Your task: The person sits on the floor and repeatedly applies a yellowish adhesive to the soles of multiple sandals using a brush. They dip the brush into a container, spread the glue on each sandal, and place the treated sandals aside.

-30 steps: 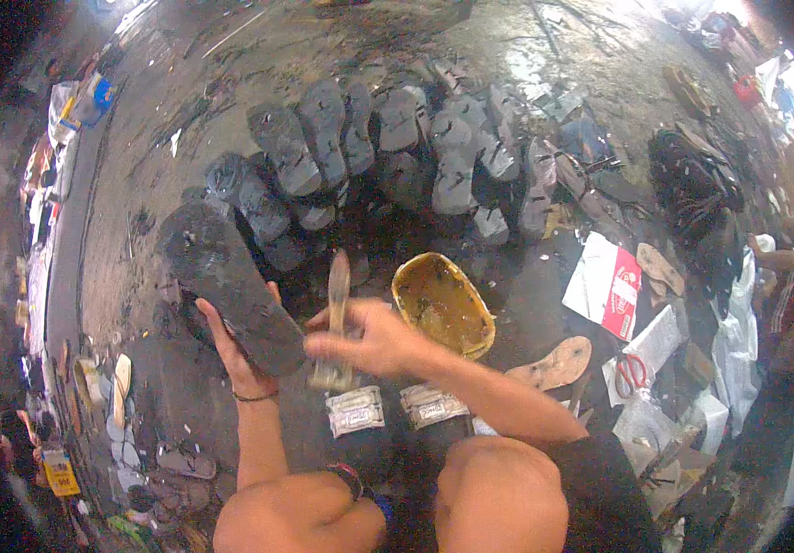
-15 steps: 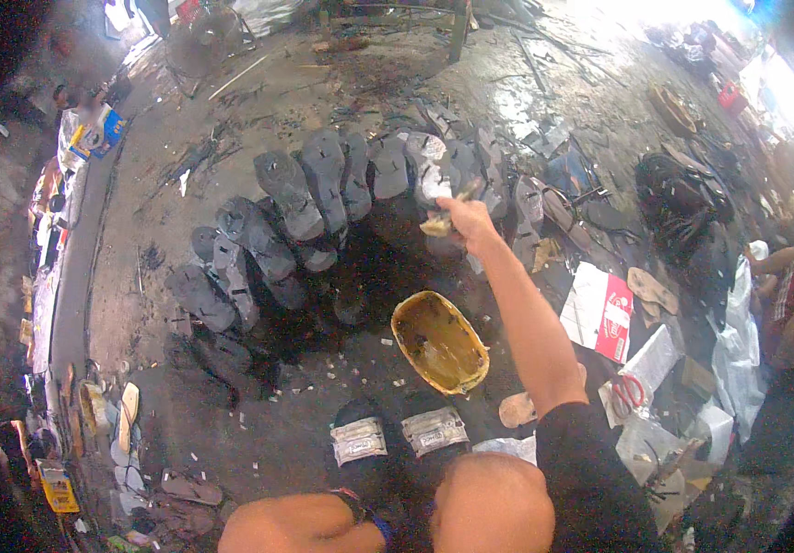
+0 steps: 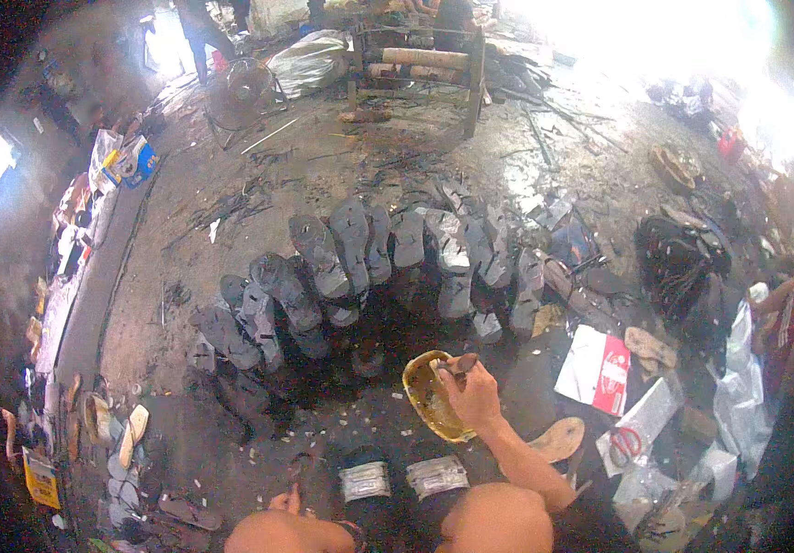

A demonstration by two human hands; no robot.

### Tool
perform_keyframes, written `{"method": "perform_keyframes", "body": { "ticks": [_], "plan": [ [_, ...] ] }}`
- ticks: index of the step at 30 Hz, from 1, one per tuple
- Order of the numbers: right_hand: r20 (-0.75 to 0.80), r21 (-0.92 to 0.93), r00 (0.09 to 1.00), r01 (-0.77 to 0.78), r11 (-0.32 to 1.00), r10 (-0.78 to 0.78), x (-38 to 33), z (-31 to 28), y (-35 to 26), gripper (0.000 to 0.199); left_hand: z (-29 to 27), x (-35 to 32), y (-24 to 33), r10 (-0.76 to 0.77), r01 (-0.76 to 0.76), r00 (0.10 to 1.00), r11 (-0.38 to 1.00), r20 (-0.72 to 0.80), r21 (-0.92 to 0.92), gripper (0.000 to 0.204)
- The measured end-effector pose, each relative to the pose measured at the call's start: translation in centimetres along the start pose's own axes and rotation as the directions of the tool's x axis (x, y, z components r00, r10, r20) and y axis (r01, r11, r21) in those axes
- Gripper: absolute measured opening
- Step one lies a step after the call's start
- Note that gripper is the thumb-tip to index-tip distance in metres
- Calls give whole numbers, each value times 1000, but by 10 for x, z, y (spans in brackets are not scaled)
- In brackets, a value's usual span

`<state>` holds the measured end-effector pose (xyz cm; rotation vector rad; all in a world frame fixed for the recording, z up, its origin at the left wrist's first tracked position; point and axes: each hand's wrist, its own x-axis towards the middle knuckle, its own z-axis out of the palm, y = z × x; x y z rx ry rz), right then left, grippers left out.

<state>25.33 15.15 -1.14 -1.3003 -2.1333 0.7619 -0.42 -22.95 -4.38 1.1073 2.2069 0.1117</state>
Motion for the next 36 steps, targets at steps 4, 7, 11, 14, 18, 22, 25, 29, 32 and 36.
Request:
{"method": "perform_keyframes", "body": {
  "ticks": [4,7,11,14,18,22,25,29,32,36],
  "plan": [
    [315,-213,934,-101,972,166,-33,-23,10,49,6,23,10,113,-116,992,992,-46,-57,83],
    [375,-296,899,-115,948,226,-49,-40,0,52,25,46,24,106,-181,972,904,-208,-386,96],
    [685,-273,684,-76,959,249,-52,-61,16,56,19,112,60,355,-372,923,922,-147,-108,90],
    [584,365,809,-330,870,62,-35,-44,-40,38,7,126,46,211,-264,949,939,-235,-220,88],
    [468,586,883,-283,759,-31,0,-26,-96,33,-14,157,60,193,-221,965,963,-175,-156,83],
    [255,603,954,-28,797,-160,18,7,-151,31,-42,157,81,30,-104,994,22,-104,-994,54],
    [-21,567,946,278,775,-324,32,39,-162,23,-104,141,146,81,18,997,-385,-14,-923,48],
    [-106,435,933,356,827,-345,50,52,-147,20,-118,140,170,79,11,997,-353,-18,-936,48],
    [49,516,934,279,810,-353,35,47,-152,20,-119,135,165,127,21,991,-460,-43,-888,46],
    [-132,458,875,470,754,-466,42,46,-173,20,-83,137,161,49,-50,996,-448,-80,-893,48]
  ]
}}
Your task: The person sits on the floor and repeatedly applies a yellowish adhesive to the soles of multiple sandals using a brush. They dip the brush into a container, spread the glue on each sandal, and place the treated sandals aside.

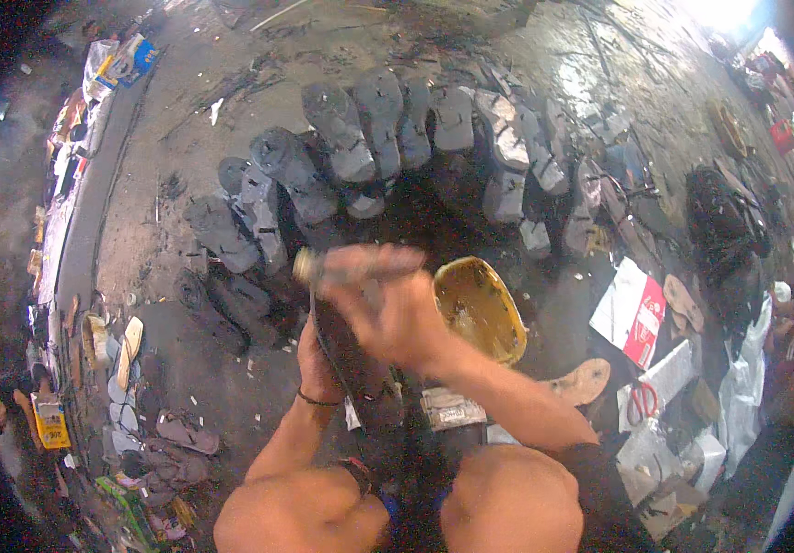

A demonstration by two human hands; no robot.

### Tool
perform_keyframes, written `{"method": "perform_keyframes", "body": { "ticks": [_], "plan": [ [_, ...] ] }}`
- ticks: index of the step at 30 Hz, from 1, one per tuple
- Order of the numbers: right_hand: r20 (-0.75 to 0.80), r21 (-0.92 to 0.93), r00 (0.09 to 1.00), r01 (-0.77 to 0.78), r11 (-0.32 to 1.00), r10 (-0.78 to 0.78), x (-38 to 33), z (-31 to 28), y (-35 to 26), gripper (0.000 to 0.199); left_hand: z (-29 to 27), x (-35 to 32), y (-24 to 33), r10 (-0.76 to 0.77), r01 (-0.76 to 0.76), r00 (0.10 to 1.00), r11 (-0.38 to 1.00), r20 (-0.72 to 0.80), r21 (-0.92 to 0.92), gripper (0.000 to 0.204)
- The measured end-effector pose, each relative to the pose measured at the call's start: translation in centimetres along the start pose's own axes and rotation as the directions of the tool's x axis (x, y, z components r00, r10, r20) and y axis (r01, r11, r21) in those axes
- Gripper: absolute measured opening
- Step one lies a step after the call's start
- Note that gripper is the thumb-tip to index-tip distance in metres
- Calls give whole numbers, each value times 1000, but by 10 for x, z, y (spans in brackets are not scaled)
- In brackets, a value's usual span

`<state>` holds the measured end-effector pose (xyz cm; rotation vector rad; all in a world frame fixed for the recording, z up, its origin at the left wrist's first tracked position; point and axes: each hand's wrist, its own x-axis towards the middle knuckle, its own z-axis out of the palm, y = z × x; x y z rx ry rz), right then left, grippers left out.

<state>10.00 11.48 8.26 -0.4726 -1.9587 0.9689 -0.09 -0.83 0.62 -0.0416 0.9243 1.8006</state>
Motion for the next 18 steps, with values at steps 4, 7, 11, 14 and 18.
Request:
{"method": "perform_keyframes", "body": {
  "ticks": [4,7,11,14,18],
  "plan": [
    [75,45,990,-123,991,120,-31,-7,-2,22,24,0,23,123,-122,992,992,-24,41,50],
    [-77,161,972,-205,965,220,0,-5,-4,23,36,-4,6,311,-277,945,925,-99,261,50],
    [65,428,761,-606,671,646,-33,9,3,26,21,4,13,392,-342,914,880,-100,330,53],
    [464,549,592,-776,311,658,-43,-11,13,30,17,-18,31,-185,230,959,951,-213,208,65],
    [200,661,601,-666,346,773,-24,-35,35,31,10,-59,42,-221,226,972,972,-75,63,68]
  ]
}}
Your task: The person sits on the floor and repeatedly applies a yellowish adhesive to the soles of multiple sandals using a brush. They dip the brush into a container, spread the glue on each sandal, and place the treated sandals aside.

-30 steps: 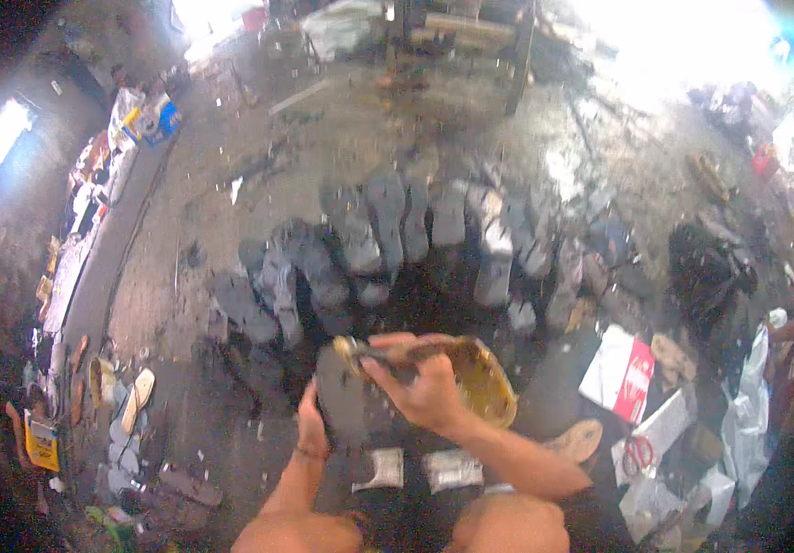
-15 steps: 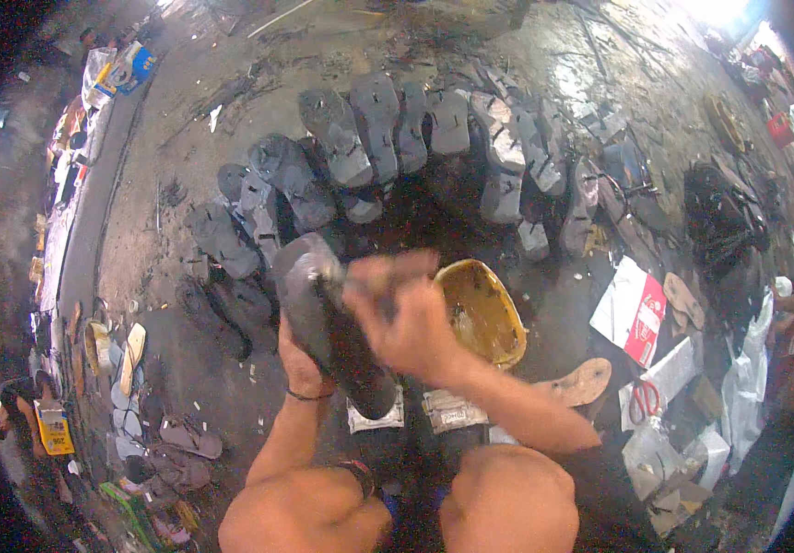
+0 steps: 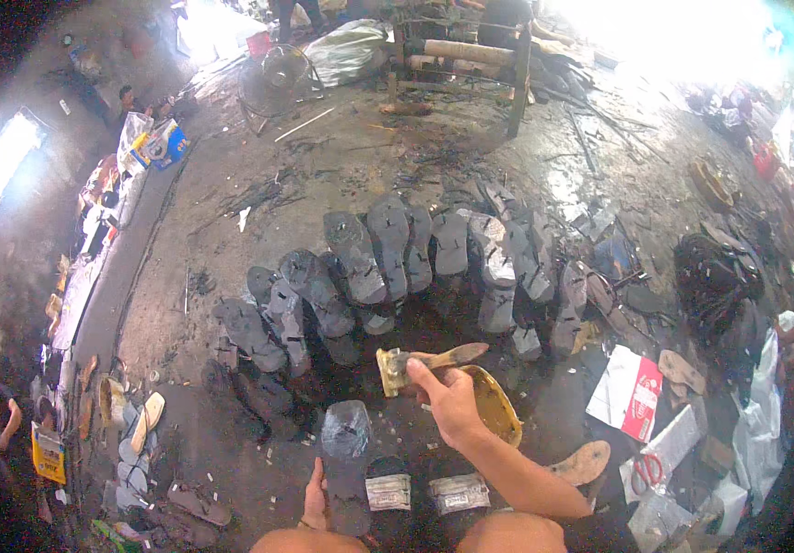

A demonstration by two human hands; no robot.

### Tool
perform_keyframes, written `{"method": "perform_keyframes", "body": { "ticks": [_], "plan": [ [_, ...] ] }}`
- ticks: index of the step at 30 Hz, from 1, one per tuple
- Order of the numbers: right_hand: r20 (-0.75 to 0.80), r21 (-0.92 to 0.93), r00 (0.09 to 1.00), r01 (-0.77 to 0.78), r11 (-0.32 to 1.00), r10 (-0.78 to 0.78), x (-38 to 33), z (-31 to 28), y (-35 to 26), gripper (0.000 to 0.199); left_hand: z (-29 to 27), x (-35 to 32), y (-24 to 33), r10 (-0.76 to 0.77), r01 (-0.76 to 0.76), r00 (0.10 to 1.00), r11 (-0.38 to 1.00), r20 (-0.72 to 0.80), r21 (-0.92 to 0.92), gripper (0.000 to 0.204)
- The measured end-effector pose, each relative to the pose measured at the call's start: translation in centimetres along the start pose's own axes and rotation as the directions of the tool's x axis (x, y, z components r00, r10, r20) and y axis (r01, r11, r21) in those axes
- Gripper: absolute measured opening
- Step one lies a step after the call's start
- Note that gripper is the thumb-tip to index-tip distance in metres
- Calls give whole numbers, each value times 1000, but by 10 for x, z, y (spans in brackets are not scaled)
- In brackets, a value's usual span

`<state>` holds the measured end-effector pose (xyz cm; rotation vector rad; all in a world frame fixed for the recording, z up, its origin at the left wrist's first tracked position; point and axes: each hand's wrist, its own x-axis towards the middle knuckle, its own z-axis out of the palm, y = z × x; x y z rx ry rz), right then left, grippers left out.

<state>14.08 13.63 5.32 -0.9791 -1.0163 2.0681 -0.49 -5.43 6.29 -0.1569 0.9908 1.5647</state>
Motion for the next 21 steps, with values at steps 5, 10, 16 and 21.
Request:
{"method": "perform_keyframes", "body": {
  "ticks": [5,10,16,21],
  "plan": [
    [245,-306,959,215,927,-141,-26,49,-1,28,-7,1,-1,73,-74,995,997,64,22,66],
    [377,-611,797,597,521,-472,-15,32,22,22,27,57,22,280,-274,960,951,23,-142,60],
    [616,-353,761,498,792,-205,-50,80,-6,27,-5,68,24,62,14,928,979,367,-201,76],
    [357,-431,870,476,766,-340,-19,59,3,22,31,63,26,328,-329,944,942,-26,-72,66]
  ]
}}
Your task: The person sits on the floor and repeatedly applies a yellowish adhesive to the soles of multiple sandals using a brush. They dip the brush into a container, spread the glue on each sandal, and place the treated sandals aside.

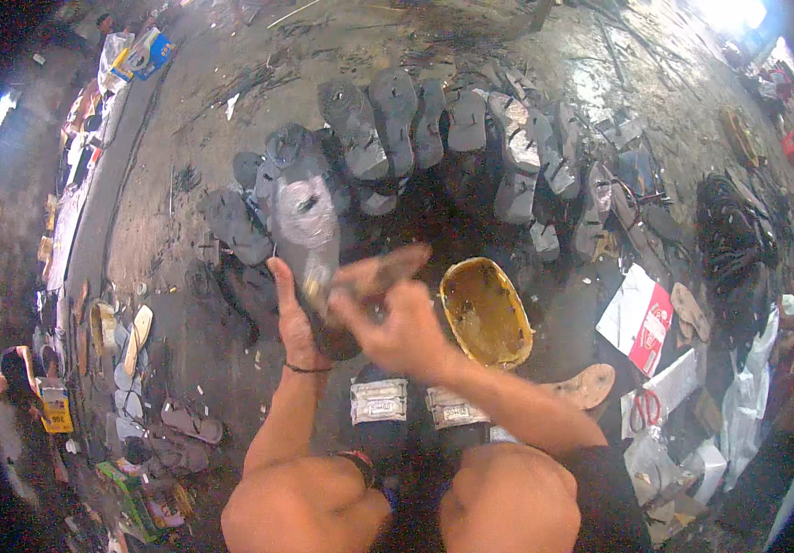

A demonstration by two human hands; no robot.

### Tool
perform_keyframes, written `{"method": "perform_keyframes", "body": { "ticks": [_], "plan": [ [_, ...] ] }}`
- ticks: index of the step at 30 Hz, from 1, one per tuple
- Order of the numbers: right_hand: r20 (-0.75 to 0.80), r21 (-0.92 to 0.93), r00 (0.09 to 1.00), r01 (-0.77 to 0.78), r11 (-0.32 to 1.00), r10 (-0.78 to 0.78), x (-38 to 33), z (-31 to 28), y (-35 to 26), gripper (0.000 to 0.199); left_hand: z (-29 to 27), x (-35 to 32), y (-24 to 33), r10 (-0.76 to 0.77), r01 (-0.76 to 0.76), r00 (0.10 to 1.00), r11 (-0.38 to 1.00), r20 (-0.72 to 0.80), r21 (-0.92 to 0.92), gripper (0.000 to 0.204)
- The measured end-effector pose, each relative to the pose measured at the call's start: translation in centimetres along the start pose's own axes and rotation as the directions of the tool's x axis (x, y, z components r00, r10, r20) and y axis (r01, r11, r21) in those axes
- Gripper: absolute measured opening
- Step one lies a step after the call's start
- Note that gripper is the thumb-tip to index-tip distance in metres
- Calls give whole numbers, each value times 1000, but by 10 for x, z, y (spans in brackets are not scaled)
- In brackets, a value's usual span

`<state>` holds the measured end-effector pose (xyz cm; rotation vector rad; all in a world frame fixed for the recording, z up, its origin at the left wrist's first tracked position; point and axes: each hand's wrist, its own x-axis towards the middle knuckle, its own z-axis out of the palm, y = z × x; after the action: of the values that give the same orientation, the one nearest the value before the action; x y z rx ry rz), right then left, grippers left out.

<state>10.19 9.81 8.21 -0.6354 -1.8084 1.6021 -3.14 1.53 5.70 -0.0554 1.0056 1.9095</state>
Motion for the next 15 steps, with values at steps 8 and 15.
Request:
{"method": "perform_keyframes", "body": {
  "ticks": [8,15],
  "plan": [
    [130,180,988,-105,978,82,-12,4,10,24,-25,15,-19,21,-19,998,999,-59,33,71],
    [357,108,876,-383,917,324,-22,-38,39,35,-10,1,10,48,-35,983,997,175,-71,69]
  ]
}}
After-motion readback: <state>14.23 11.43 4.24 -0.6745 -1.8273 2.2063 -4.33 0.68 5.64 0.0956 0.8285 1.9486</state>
